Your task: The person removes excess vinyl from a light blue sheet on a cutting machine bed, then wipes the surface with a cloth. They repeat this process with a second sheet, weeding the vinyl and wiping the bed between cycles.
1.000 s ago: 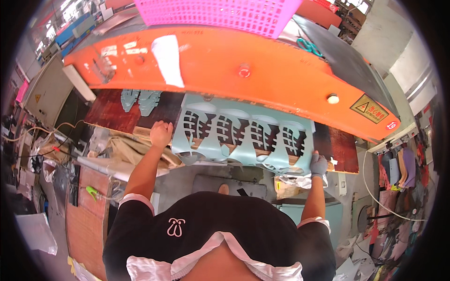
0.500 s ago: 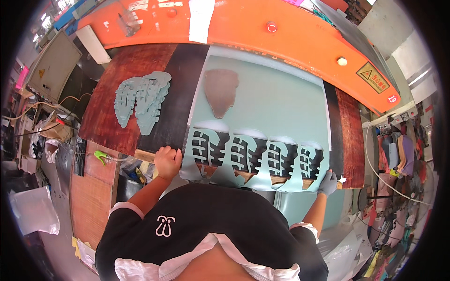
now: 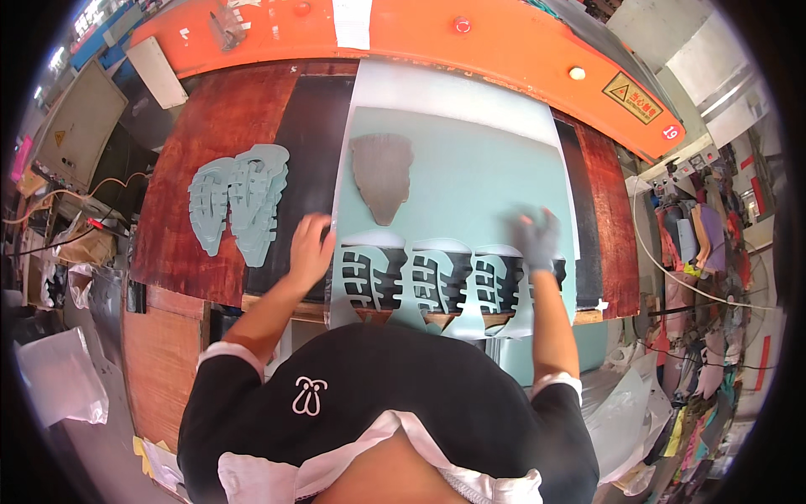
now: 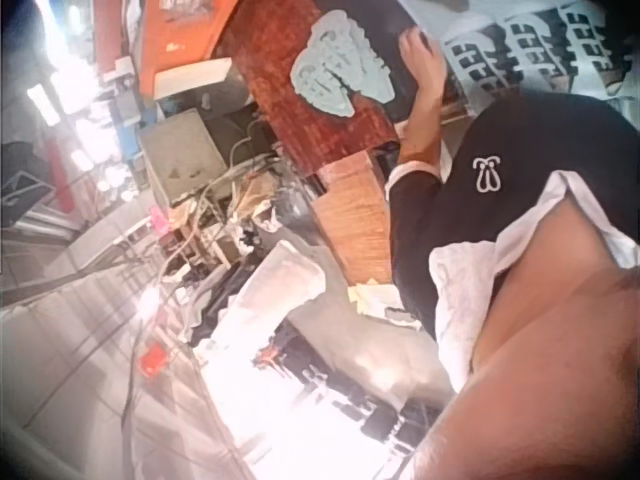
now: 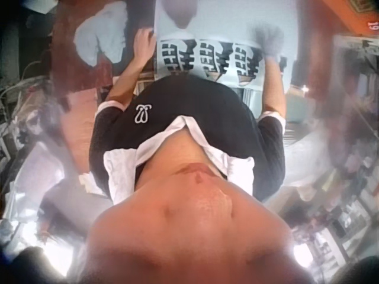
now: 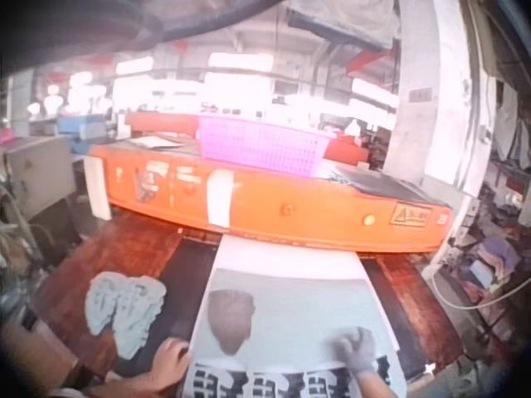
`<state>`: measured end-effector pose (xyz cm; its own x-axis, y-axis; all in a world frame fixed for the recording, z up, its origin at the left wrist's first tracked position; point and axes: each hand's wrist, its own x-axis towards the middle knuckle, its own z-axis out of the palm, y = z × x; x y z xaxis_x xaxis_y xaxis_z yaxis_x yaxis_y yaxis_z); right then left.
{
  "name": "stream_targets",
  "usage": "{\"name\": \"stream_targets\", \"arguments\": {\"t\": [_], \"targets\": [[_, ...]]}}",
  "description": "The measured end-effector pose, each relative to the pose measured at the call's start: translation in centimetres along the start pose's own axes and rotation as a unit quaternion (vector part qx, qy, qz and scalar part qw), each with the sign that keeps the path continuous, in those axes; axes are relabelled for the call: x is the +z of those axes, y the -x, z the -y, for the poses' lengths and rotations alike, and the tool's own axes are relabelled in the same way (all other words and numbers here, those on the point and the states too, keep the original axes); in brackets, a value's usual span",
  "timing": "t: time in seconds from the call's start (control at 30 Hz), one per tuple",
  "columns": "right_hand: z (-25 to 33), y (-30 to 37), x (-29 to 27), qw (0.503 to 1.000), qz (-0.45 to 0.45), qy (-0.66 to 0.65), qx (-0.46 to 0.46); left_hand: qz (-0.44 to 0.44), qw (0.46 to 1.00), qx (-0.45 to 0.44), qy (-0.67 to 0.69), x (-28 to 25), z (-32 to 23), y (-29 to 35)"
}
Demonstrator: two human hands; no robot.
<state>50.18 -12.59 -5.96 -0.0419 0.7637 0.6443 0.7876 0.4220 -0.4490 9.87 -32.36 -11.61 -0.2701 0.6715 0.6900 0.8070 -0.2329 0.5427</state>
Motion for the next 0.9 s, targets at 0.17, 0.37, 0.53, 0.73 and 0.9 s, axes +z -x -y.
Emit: {"name": "stream_targets", "arguments": {"t": [0.17,0.37,0.53,0.73,0.9], "targets": [[16.0,-0.3,10.3,0.956,0.145,-0.102,-0.235,0.078,0.989,-0.103,-0.072,6.0,2.0,-4.5],[27.0,-0.4,13.5,0.925,0.339,0.166,-0.042,0.073,0.989,-0.112,-0.066,6.9,2.4,-4.0],[27.8,-0.9,13.6,0.931,0.341,0.134,0.0,0.07,0.991,-0.101,-0.058,6.8,2.1,-4.1],[23.1,-2.6,12.5,0.903,0.284,-0.31,0.087,0.078,0.991,-0.101,-0.048,6.6,2.1,-3.6],[18.1,-4.5,9.5,0.912,0.226,-0.317,0.127,0.068,0.991,-0.106,-0.041,6.4,2.0,-3.8]]}}
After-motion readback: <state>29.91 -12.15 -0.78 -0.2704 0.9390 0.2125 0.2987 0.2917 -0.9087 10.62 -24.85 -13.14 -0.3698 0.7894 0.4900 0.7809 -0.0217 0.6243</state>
